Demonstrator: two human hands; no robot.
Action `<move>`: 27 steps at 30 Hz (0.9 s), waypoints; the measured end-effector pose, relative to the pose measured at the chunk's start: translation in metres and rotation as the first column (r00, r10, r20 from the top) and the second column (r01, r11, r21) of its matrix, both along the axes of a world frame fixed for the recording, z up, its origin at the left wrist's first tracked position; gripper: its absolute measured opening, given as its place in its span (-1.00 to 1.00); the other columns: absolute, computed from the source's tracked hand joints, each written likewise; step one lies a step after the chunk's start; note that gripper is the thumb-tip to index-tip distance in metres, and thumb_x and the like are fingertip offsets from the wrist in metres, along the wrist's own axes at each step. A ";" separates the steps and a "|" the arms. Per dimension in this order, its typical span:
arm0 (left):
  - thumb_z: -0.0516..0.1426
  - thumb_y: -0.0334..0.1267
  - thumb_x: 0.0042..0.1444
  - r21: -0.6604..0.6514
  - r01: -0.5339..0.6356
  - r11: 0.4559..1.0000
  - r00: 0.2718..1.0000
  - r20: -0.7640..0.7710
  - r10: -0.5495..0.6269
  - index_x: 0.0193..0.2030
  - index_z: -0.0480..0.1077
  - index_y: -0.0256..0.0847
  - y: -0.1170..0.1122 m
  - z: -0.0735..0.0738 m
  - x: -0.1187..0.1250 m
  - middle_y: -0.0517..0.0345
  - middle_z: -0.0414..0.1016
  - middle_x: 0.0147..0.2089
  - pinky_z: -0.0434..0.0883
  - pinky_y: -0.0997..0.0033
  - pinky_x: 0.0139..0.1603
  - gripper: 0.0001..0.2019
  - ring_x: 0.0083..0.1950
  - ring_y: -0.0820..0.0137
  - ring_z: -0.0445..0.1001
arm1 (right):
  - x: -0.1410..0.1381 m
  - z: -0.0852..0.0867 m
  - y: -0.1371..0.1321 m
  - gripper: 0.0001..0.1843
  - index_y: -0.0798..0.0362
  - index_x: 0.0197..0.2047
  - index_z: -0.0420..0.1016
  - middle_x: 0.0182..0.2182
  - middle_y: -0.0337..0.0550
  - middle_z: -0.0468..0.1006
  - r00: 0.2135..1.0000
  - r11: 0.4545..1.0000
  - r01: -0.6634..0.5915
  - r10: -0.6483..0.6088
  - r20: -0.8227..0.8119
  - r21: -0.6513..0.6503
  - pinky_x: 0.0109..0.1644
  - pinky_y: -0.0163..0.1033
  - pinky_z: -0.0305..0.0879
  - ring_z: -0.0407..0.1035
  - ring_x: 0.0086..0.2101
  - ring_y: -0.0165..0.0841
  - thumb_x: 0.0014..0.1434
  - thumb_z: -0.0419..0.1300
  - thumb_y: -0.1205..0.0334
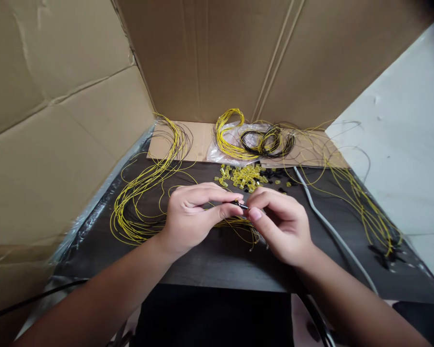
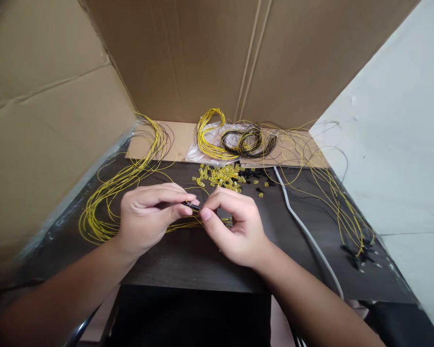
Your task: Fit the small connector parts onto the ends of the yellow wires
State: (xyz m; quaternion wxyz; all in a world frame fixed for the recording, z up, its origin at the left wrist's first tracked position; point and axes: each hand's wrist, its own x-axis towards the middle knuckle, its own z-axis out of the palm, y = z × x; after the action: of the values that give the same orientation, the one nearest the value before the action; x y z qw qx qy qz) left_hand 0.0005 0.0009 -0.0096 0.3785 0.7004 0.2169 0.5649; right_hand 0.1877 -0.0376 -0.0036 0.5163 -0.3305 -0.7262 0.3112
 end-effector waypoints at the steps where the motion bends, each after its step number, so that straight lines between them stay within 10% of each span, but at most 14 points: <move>1: 0.39 -0.38 -0.02 0.007 -0.008 1.000 1.000 -0.004 0.008 -0.18 0.64 -0.09 0.000 0.001 0.000 0.10 0.67 -0.30 0.54 0.43 -0.27 -0.77 -0.32 0.39 0.61 | 0.000 0.000 0.000 -0.87 0.07 -0.35 0.45 -0.46 -0.21 0.45 1.000 1.000 -0.006 0.006 0.015 0.001 -0.31 -0.24 0.29 0.34 -0.43 -0.42 0.26 0.16 0.36; 13: 0.38 -0.41 -0.02 -0.152 0.062 0.986 0.997 -0.027 -0.067 -0.10 0.61 -0.11 -0.002 0.005 -0.003 0.10 0.68 -0.23 0.59 0.47 -0.15 -0.69 -0.25 0.40 0.63 | 0.005 -0.002 0.001 -0.38 -0.07 0.21 0.36 -0.12 -0.06 0.51 0.966 0.947 0.083 -0.153 0.208 0.310 -0.10 -0.12 0.42 0.41 -0.14 -0.28 0.09 0.29 0.47; 27: 0.38 -0.38 -0.01 -0.449 0.264 0.854 0.958 0.022 -0.285 -0.08 0.47 -0.25 -0.002 0.011 -0.007 0.14 0.62 -0.36 0.51 0.61 -0.29 -0.66 -0.36 0.49 0.60 | 0.004 0.003 -0.003 -0.73 0.06 -0.06 0.49 -0.28 -0.13 0.56 0.958 0.929 0.097 -0.184 0.218 0.357 -0.19 -0.24 0.40 0.44 -0.30 -0.40 0.16 0.29 0.45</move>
State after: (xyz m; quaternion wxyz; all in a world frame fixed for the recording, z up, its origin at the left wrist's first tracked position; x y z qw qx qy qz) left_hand -0.0070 -0.0011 0.0010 0.6009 0.6307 0.2473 0.4242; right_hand 0.1920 -0.0410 -0.0009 0.4921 -0.3233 -0.8023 0.0982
